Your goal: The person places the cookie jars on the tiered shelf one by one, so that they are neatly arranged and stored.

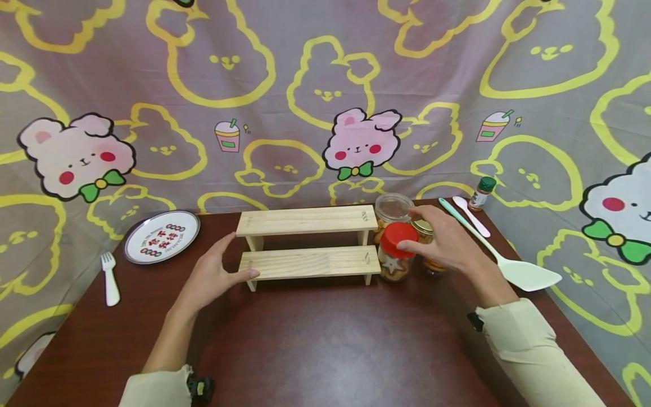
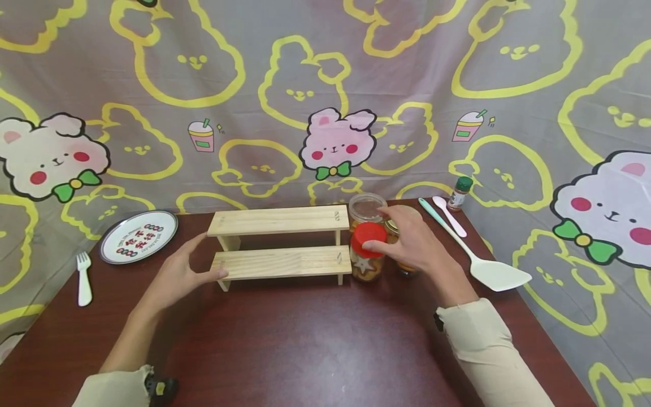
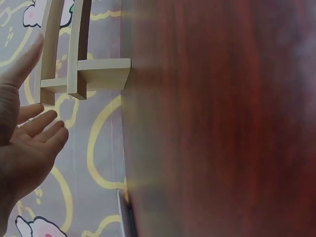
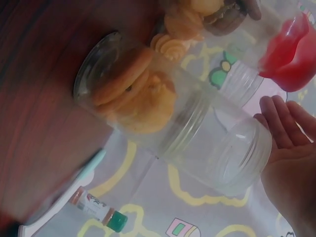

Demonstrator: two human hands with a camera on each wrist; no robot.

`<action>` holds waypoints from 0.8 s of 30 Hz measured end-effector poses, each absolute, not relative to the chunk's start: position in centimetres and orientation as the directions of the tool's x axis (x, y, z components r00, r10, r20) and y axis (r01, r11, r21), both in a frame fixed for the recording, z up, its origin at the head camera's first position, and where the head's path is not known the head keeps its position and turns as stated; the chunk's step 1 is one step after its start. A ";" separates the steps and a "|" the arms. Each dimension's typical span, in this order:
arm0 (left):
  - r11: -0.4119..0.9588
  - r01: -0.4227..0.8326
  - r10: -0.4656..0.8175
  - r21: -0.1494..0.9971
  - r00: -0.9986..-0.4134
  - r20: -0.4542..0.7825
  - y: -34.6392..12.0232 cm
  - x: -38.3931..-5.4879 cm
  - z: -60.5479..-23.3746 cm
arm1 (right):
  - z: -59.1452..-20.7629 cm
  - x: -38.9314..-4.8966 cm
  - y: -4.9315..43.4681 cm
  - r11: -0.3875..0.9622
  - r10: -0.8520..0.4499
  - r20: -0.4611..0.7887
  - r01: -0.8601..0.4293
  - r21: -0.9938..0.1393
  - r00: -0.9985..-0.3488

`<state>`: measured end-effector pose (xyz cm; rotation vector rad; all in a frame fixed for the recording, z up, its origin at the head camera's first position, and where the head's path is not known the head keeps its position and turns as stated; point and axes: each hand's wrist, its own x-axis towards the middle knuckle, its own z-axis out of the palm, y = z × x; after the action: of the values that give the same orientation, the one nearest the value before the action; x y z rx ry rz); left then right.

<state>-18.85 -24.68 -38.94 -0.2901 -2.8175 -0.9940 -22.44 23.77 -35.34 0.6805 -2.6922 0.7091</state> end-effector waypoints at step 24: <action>0.442 0.120 0.201 0.889 -0.979 0.032 -24.4 -18.2 -40.7 | -35.6 -22.7 22.7 0.724 -0.406 0.354 -0.533 -0.437 -0.842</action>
<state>-18.17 -24.39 -40.65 -0.3047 -2.7330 -1.6744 -22.70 22.73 -35.62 0.7464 -2.6957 0.7898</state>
